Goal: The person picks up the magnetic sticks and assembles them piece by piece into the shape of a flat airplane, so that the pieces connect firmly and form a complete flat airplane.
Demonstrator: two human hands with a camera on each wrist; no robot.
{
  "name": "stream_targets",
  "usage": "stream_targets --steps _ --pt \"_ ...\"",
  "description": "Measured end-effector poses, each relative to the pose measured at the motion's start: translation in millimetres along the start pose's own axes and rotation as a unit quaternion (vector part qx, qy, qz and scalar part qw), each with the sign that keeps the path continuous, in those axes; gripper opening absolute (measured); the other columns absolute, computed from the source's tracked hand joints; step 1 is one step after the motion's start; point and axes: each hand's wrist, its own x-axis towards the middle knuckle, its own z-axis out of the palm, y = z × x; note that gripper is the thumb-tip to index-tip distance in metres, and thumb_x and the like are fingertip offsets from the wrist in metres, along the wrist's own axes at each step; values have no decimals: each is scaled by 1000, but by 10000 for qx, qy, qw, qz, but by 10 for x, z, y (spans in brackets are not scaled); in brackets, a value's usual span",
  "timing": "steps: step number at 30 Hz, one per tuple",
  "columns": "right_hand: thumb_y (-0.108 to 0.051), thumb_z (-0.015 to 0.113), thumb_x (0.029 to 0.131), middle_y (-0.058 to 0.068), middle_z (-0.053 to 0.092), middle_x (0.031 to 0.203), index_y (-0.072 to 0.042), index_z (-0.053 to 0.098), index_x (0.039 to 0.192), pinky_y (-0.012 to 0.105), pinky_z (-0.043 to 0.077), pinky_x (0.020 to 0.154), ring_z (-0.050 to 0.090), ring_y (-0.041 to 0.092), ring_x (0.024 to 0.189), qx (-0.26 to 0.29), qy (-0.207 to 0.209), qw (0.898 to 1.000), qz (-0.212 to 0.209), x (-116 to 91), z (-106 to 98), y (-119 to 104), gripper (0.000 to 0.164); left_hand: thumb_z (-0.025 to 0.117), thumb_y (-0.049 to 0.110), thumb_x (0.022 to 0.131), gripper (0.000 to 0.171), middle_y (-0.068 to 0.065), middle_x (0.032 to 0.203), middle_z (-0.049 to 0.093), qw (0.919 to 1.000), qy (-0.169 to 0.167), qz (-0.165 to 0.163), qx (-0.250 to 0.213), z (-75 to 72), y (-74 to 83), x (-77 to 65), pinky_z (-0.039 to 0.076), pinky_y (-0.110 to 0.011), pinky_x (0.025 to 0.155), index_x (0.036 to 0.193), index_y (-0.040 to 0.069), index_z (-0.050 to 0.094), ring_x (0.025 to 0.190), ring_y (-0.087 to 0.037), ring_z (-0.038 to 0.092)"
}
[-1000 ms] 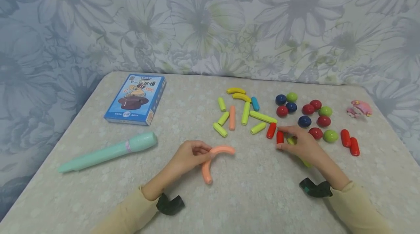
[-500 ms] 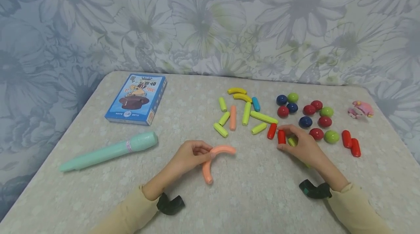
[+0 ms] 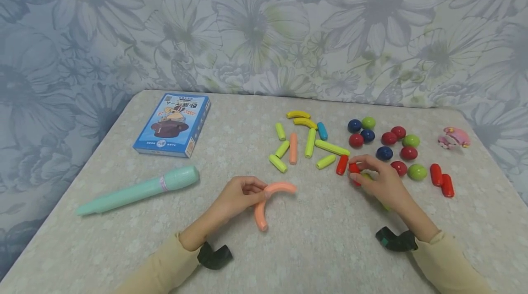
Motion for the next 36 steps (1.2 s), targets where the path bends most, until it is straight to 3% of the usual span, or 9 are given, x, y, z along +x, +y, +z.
stream_targets --steps 4,6,8,10,16,18,21,26,36 --pt "-16 68 87 10 62 110 -7 57 119 27 48 76 59 19 94 806 -37 9966 186 6 -6 -94 35 68 8 84 21 -5 82 65 10000 -41 49 -50 -16 -7 12 45 -27 57 101 -3 67 68 -15 58" --pt "-22 67 89 12 62 111 -8 54 124 23 48 74 60 15 93 1429 -185 9877 600 11 -1 -152 40 68 9 84 22 -6 83 66 9999 -54 30 -105 -23 -6 13 45 -27 57 102 -4 67 68 -15 58" --pt "-25 65 90 11 62 111 -8 49 128 22 48 76 60 12 93 2060 -351 9724 1040 19 23 -211 45 68 9 84 22 -6 83 66 9999 -53 9 -138 -28 -3 8 45 -28 57 103 -4 66 68 -15 58" --pt "-24 64 90 8 62 109 -7 46 130 24 49 77 60 12 92 2821 -494 9478 1403 31 75 -260 47 68 11 84 23 -6 83 66 9998 -49 -51 -206 -32 6 -3 45 -28 57 103 -3 67 68 -15 58" --pt "-13 60 92 4 62 100 -3 46 119 24 49 78 62 13 87 4754 -693 8498 2168 17 321 -378 32 70 14 84 24 -6 82 66 9993 2 -143 -333 -42 13 -21 44 -27 56 102 -1 67 67 -15 58" --pt "-14 60 93 5 61 100 -3 46 113 23 49 77 62 12 84 4967 -733 8325 2341 0 390 -409 27 69 13 84 23 -6 83 66 9993 17 -120 -356 -42 8 -19 44 -26 56 102 -1 67 68 -15 58" --pt "-14 61 92 7 60 100 -3 46 108 23 49 78 62 13 84 5034 -803 8225 2522 -22 477 -449 25 68 11 84 24 -7 84 66 9991 27 -59 -417 -41 -4 -15 43 -26 56 104 -2 66 68 -15 58" --pt "-5 60 91 9 59 101 0 48 104 26 47 83 62 14 91 5084 -863 8200 2485 -50 603 -504 18 67 11 85 27 -7 86 66 9985 60 17 -536 -41 -10 -22 45 -27 57 106 -5 65 71 -15 59" --pt "1 61 89 12 62 101 5 46 107 30 46 85 63 17 94 5020 -711 8256 2476 -61 775 -610 24 69 12 84 27 -8 86 67 9982 87 45 -596 -29 -2 0 46 -28 61 106 -4 65 73 -16 61"
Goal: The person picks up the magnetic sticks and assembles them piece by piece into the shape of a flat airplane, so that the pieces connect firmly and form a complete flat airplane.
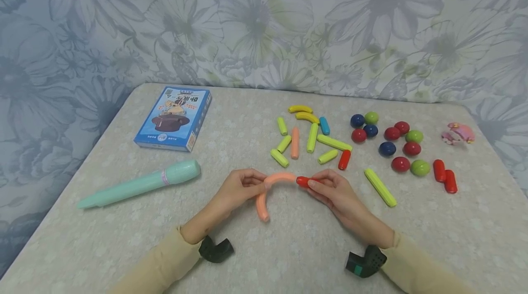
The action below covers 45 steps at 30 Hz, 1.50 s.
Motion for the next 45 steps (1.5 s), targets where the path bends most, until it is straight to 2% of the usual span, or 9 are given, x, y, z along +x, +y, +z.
stream_targets --steps 10,18,22,24,28,31,36,42,45 --pt "-3 63 89 13 61 108 6 46 115 28 47 84 62 17 96 -209 102 9997 18 9 28 -2 33 67 9 84 23 -7 87 67 9999 73 -99 73 7 -12 10 45 -27 59 105 -2 66 74 -17 61" --pt "-11 65 89 8 62 107 1 49 120 22 47 76 60 15 93 -576 277 9980 28 -13 -10 -64 37 68 10 84 23 -7 85 67 9998 135 -163 -16 6 -6 19 44 -26 58 104 -1 67 72 -16 60" --pt "-8 66 87 7 62 106 1 53 119 24 47 80 57 16 94 -730 145 9972 -76 -17 -34 -76 35 68 11 84 24 -7 86 67 9997 134 -208 -49 8 -4 25 46 -26 59 104 -2 66 72 -15 61" --pt "-7 66 88 8 60 110 1 54 122 23 46 79 56 16 93 -795 14 9967 -136 -17 -46 -78 37 69 11 84 24 -7 86 67 9996 141 -251 -67 9 -3 28 46 -26 59 104 -2 66 72 -15 61" --pt "-10 62 90 9 49 127 -1 47 134 22 44 77 51 15 94 -775 -347 9961 -259 -18 -67 -81 47 68 11 85 24 -7 86 67 9995 128 -265 -79 9 -4 29 47 -27 59 104 -2 66 71 -16 61" --pt "-10 60 92 11 48 128 -1 39 138 23 44 82 52 14 97 -534 -511 9968 -303 -16 -71 -86 51 68 11 85 24 -8 86 67 9995 114 -268 -90 8 3 27 48 -27 60 104 -2 66 72 -15 61" --pt "-3 56 93 14 55 118 6 38 129 33 43 89 58 18 103 -103 -449 9986 -244 -5 -65 -91 42 68 11 85 23 -8 86 67 9994 128 -309 -112 7 4 31 49 -27 61 104 -3 65 73 -16 62" --pt "-2 56 93 15 55 121 7 43 126 32 44 88 59 18 102 -161 -381 9990 -171 -2 -67 -89 37 69 11 85 24 -8 87 67 9992 165 -347 -102 11 5 37 49 -27 63 103 -3 66 75 -16 62" --pt "-2 57 92 12 58 117 5 45 124 30 46 86 60 16 98 -258 -342 9989 -194 -1 -74 -84 34 69 12 85 24 -8 87 67 9992 177 -336 -85 10 8 32 49 -27 62 103 -3 66 74 -16 62"
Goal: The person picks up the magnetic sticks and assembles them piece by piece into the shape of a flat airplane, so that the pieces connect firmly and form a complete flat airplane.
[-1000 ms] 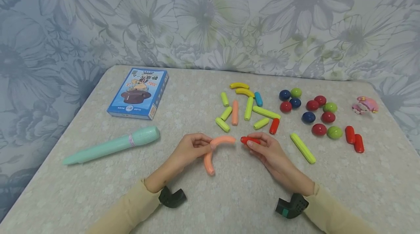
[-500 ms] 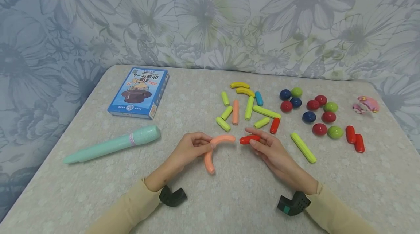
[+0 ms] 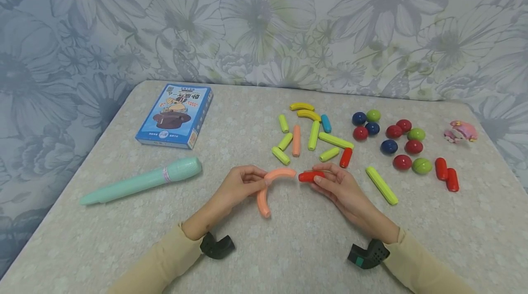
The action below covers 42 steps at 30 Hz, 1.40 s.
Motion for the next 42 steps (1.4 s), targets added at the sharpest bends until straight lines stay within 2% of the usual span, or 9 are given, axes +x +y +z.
stream_targets --steps 7,11,14,18,21,25,30,37,42 --pt "-9 51 97 12 58 112 5 45 125 34 47 85 62 19 96 39 49 10000 -63 -3 -21 -7 33 69 13 85 25 -8 87 67 10000 18 -11 15 -1 9 -4 48 -27 62 103 -4 65 74 -15 61" --pt "-17 44 101 14 58 104 4 38 131 40 46 86 62 26 98 324 -156 9993 -106 -13 -58 -32 38 69 14 85 26 -7 87 67 10000 22 -40 20 -6 13 -9 48 -28 63 104 -3 65 74 -15 61" --pt "-21 43 101 12 55 98 2 33 134 41 47 84 64 27 94 275 -329 9991 -74 -23 -90 -54 41 68 13 85 24 -7 87 67 10000 35 -75 25 -6 14 -10 48 -28 62 104 -2 66 75 -16 62" --pt "-19 51 98 13 55 100 0 35 133 34 52 73 64 23 78 -668 -543 9963 -63 -14 -114 -64 43 68 12 85 24 -8 87 67 10000 18 -57 -18 -7 14 -10 47 -27 61 104 -2 66 74 -16 62" --pt "-18 59 94 15 62 102 1 41 129 28 50 64 62 23 73 -1603 -739 9842 -161 5 -107 -58 44 68 12 85 24 -8 87 67 10000 0 -19 -50 -9 17 -11 46 -26 60 104 -2 66 73 -15 61" --pt "-19 64 90 13 66 99 2 46 120 25 45 58 60 23 72 -2353 -867 9680 -115 26 -61 -51 41 68 12 85 25 -9 88 67 10000 -41 24 -73 -9 15 -9 46 -26 60 104 -3 65 73 -15 61" --pt "-21 69 86 9 65 91 -1 55 116 24 41 53 57 21 67 -2834 -783 9557 -96 41 12 -56 39 68 11 85 24 -9 87 67 9999 -67 -2 -137 -7 13 -3 48 -27 61 104 -3 65 73 -15 62" --pt "-18 68 87 4 64 90 -5 64 115 25 44 57 54 20 69 -3456 -741 9337 -568 64 64 -63 31 68 12 85 26 -9 88 67 9998 -154 89 -82 -8 9 -1 49 -28 63 105 -4 64 75 -17 63" --pt "-17 68 87 4 64 88 -5 64 114 25 44 56 54 20 68 -3546 -649 9309 -597 83 78 -54 30 69 12 84 25 -8 85 67 9997 -190 141 -73 -12 10 -12 47 -26 58 104 -3 65 72 -16 61"
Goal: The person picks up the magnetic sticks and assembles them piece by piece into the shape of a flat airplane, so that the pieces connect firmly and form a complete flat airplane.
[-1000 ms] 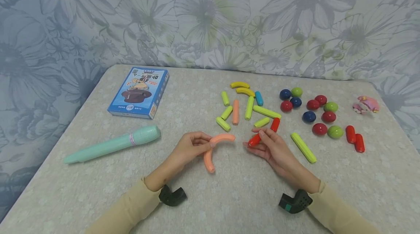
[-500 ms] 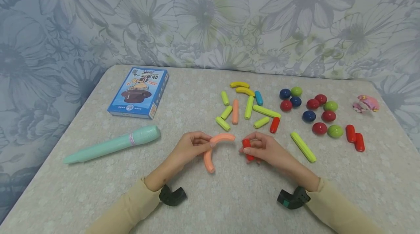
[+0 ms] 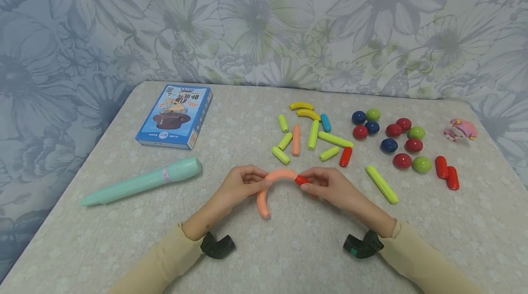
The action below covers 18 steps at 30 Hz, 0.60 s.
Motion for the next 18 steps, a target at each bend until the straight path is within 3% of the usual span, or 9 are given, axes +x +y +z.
stream_targets --steps 11,18 --pt "-12 68 86 5 64 105 -7 63 115 32 48 73 59 20 87 96 506 9987 -57 8 -13 -11 30 69 12 85 24 -8 84 66 9999 -82 46 37 -5 0 -1 46 -26 57 103 -3 64 70 -16 60" --pt "-10 68 86 9 61 109 -6 63 114 30 48 77 60 22 91 656 659 9955 155 13 -49 -18 29 70 13 84 26 -9 87 66 9991 -212 190 302 -14 0 5 49 -31 67 103 -2 60 75 -19 63"
